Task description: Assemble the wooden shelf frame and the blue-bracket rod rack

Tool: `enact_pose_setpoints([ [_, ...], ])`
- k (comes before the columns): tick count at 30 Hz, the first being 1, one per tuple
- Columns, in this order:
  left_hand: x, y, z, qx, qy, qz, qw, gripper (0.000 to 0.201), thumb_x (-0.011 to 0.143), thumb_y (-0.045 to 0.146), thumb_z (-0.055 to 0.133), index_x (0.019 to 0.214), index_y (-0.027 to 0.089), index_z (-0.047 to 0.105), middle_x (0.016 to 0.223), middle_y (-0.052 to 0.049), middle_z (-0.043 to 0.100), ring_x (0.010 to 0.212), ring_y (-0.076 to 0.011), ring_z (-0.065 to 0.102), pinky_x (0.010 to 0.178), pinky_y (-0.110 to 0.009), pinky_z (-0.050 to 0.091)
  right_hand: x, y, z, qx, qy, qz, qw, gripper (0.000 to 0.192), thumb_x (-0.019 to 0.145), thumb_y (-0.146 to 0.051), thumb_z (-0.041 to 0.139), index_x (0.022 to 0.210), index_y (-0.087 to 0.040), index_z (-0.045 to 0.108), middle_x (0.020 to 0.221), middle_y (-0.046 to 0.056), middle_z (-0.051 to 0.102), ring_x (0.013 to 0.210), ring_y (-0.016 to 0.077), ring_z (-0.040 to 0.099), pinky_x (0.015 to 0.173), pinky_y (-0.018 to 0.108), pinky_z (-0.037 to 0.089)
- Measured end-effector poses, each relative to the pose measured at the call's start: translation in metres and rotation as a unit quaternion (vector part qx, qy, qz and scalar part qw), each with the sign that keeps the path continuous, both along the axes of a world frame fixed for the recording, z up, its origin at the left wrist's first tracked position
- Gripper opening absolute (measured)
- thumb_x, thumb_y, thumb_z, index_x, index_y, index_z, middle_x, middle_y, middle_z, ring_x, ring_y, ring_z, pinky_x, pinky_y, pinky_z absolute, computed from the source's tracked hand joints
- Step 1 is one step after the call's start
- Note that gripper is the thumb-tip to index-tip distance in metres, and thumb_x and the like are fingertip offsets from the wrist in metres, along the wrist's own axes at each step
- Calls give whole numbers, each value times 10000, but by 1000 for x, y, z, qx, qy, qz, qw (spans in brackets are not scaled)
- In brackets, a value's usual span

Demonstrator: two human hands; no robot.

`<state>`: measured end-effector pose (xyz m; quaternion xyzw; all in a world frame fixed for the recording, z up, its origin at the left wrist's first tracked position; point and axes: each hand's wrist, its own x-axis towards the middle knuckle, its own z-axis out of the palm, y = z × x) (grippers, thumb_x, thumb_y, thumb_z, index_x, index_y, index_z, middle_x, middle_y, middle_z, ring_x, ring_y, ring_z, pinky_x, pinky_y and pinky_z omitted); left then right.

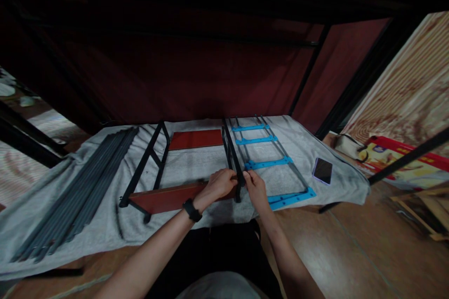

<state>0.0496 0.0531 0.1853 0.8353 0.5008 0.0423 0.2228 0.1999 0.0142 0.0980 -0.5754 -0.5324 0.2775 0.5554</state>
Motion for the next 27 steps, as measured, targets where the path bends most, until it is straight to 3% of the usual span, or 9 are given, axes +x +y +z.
enact_pose_setpoints([
  [4,1,1,-2,-8,-7,11,1000,230,871,275,521,928,254,742,980,-42,762,928,-220,694,763,-282,477,2,-2,-1,8,51,15,999,299,936,-500,482,913,-230,607,798,11,627,705,173,579,656,296,469],
  [7,2,1,-3,4,-5,14,1000,233,871,269,507,912,242,735,979,-56,758,936,-234,692,770,-299,481,2,0,-2,32,-30,4,999,260,933,-462,489,850,-235,585,774,8,597,748,181,571,719,308,453],
  [10,1,-1,-4,11,-5,7,1000,233,878,263,500,907,233,729,990,-64,755,932,-235,692,776,-304,487,1,2,-1,5,-67,-12,998,302,959,-479,429,801,-245,537,709,-5,557,702,181,551,682,307,426],
  [13,1,-3,-5,19,0,5,1000,245,898,275,498,962,235,731,1037,-73,751,978,-242,689,812,-316,498,1,-1,-1,-30,-51,-1,998,345,977,-519,375,809,-252,515,625,-34,501,616,173,512,621,298,404],
  [17,1,-5,-7,23,13,7,1000,264,926,305,496,1035,231,725,1092,-92,743,1037,-262,680,866,-347,506,5,-3,-2,-4,15,50,999,289,939,-518,450,943,-245,545,791,-8,592,718,171,575,682,290,460],
  [23,2,-6,-9,49,34,-12,998,233,926,257,500,1014,212,711,1079,-106,737,1050,-260,668,896,-354,498,3,2,0,-13,-78,11,997,347,963,-509,410,748,-250,491,662,-24,505,646,165,509,643,292,395],
  [27,1,-5,-7,36,29,-13,999,237,927,264,494,1007,216,712,1073,-100,738,1026,-262,676,864,-350,504,1,-1,-2,-39,-13,12,999,393,973,-560,386,756,-253,502,592,-33,497,584,165,515,590,293,394],
])
